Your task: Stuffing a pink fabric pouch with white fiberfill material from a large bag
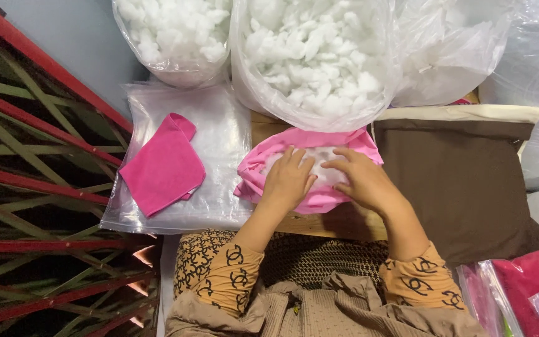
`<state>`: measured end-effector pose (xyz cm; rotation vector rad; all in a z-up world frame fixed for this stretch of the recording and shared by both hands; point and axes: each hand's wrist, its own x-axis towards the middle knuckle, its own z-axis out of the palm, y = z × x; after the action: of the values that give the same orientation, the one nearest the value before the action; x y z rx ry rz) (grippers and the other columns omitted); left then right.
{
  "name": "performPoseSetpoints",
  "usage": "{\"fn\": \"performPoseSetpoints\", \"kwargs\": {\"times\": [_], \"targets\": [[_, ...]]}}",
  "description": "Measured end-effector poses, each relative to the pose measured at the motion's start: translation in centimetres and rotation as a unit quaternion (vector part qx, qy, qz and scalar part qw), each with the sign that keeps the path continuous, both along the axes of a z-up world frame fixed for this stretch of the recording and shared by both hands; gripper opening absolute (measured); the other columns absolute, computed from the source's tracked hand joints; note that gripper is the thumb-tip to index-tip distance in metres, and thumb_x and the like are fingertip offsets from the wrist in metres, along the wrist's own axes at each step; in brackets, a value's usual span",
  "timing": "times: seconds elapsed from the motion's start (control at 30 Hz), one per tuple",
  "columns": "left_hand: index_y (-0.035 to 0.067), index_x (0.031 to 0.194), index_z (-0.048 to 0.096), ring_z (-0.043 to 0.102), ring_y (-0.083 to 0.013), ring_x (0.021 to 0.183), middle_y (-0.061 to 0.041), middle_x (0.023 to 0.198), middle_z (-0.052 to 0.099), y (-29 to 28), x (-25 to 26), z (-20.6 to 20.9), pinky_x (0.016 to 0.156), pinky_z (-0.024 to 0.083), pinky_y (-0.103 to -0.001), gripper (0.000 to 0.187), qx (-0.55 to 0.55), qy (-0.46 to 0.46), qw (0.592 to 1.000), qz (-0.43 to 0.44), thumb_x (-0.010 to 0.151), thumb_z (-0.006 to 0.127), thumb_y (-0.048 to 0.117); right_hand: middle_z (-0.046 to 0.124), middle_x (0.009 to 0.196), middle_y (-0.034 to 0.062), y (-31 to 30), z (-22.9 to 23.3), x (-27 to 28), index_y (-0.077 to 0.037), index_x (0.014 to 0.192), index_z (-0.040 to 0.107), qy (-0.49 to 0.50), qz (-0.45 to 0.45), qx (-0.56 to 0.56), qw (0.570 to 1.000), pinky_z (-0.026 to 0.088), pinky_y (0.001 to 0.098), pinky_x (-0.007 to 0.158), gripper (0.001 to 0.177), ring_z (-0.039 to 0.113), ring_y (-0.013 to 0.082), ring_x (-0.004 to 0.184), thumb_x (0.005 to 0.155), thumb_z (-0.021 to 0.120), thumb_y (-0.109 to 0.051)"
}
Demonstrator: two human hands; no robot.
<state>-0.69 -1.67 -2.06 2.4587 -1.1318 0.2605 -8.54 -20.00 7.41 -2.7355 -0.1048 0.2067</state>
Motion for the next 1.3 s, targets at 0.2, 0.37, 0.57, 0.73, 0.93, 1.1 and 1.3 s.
{"fn": "performPoseSetpoints", "kwargs": {"times": [0.2, 0.37, 0.57, 0.73, 0.93, 1.1, 1.3], "targets": [[0.009, 0.121, 0.07, 0.04, -0.0465, 0.143, -0.021, 0.138, 0.059, -0.8, -0.4, -3.0, 0.109, 0.038, -0.055, 0.039, 0.196, 0.109, 0.974, 0.02, 0.087, 0.073, 0.027, 0.044, 0.153, 0.0197, -0.4, -7.3, 3.1, -0.022, 0.146, 0.056, 0.056, 0.022, -0.136, 0.989, 0.052, 0.0518, 0.106, 0.071, 0.052, 0.0442, 0.134, 0.08, 0.082, -0.02], [0.013, 0.127, 0.068, 0.046, -0.0421, 0.138, -0.018, 0.137, 0.058, -0.2, 0.2, 1.9, 0.104, 0.043, -0.053, 0.042, 0.084, 0.124, 0.989, 0.02, 0.089, 0.069, 0.03, 0.047, 0.153, 0.019, 0.5, 1.5, 1.1, -0.022, 0.142, 0.058, 0.058, -0.022, 0.005, 0.998, 0.049, 0.0572, 0.106, 0.059, 0.053, 0.0459, 0.133, 0.085, 0.075, -0.021], [0.012, 0.127, 0.065, 0.061, -0.0356, 0.122, -0.015, 0.126, 0.061, -2.5, 4.4, 6.6, 0.094, 0.054, -0.045, 0.041, -0.081, 0.024, 0.993, 0.086, 0.088, 0.072, 0.022, 0.06, 0.141, 0.0165, -1.5, 3.9, 4.1, -0.021, 0.137, 0.064, -0.093, -0.082, 0.011, 0.992, 0.051, 0.0524, 0.099, 0.045, 0.061, 0.04, 0.126, 0.092, 0.068, -0.027], [0.011, 0.14, 0.056, 0.065, -0.0434, 0.107, -0.024, 0.131, 0.052, -7.2, 10.1, 8.8, 0.08, 0.062, -0.051, 0.059, -0.054, -0.006, 0.991, 0.123, 0.084, 0.071, 0.0, 0.048, 0.148, 0.0213, -2.6, 1.6, 13.4, -0.027, 0.145, 0.056, -0.093, -0.141, -0.065, 0.983, 0.053, 0.0569, 0.096, 0.061, 0.063, 0.0459, 0.12, 0.087, 0.077, -0.028], [0.005, 0.105, 0.066, 0.073, -0.0358, 0.082, -0.014, 0.103, 0.059, -10.5, 17.6, 0.8, 0.066, 0.065, -0.045, 0.019, -0.019, 0.102, 0.979, 0.173, 0.087, 0.066, -0.002, 0.064, 0.119, 0.0163, -7.0, -8.7, 22.3, -0.02, 0.123, 0.07, -0.094, -0.114, -0.098, 0.984, 0.059, 0.0475, 0.087, 0.049, 0.072, 0.0392, 0.104, 0.077, 0.084, -0.013], [0.005, 0.112, 0.067, 0.068, -0.042, 0.102, -0.015, 0.102, 0.064, -8.7, 15.5, 7.5, 0.09, 0.057, -0.053, 0.034, -0.252, 0.147, 0.949, 0.119, 0.081, 0.058, -0.007, 0.071, 0.101, 0.0139, -5.0, 2.0, 17.2, -0.016, 0.105, 0.077, -0.27, -0.138, 0.129, 0.944, 0.058, 0.0478, 0.082, 0.023, 0.072, 0.0378, 0.095, 0.085, 0.078, -0.005], [0.011, 0.111, 0.069, 0.066, -0.0218, 0.099, -0.008, 0.101, 0.067, -7.0, 12.3, 10.2, 0.09, 0.057, -0.037, 0.04, -0.488, 0.36, 0.795, 0.029, 0.077, 0.069, -0.009, 0.066, 0.107, 0.004, -3.3, 8.4, 11.8, -0.01, 0.117, 0.073, -0.311, -0.167, 0.406, 0.843, 0.058, 0.0258, 0.089, 0.027, 0.068, 0.0082, 0.098, 0.092, 0.072, -0.001]]}}
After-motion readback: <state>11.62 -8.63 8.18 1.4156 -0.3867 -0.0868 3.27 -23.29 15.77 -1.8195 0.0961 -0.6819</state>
